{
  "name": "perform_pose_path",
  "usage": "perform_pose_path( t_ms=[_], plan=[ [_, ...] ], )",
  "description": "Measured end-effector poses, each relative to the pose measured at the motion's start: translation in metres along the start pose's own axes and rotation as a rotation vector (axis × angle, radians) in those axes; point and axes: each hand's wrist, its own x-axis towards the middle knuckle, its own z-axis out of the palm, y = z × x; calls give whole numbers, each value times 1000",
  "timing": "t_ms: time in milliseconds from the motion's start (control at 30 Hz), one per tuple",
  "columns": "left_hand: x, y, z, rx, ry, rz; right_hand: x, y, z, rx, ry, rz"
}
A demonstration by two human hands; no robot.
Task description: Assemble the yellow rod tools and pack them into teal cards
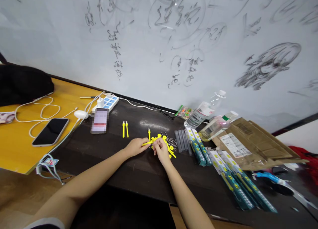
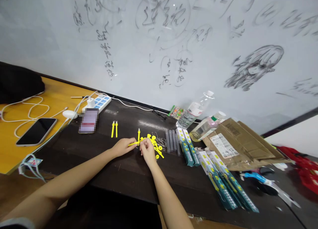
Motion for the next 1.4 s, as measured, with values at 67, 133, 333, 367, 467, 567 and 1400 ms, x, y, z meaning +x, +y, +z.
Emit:
perform_pose_path(
  t_ms=[67,133,333,367,467,567,1400],
  plan=[
    [0,-1,0,20,11,-2,0,1,0,-14,-8,0],
    [0,-2,0,30,12,3,1,2,-1,-23,-17,-3],
    [0,-3,1,57,5,4,0,3,-1,-53,-19,-5],
    [0,-3,1,58,8,-1,0,3,-1,-64,-17,-11],
    [0,-4,2,55,19,2,-1,3,-1,-98,-5,-29],
    [0,-5,2,94,6,8,-2,3,-1,-131,2,-35],
    [0,-6,-10,110,-66,131,-3,3,-2,-441,-71,-145]
  ],
)
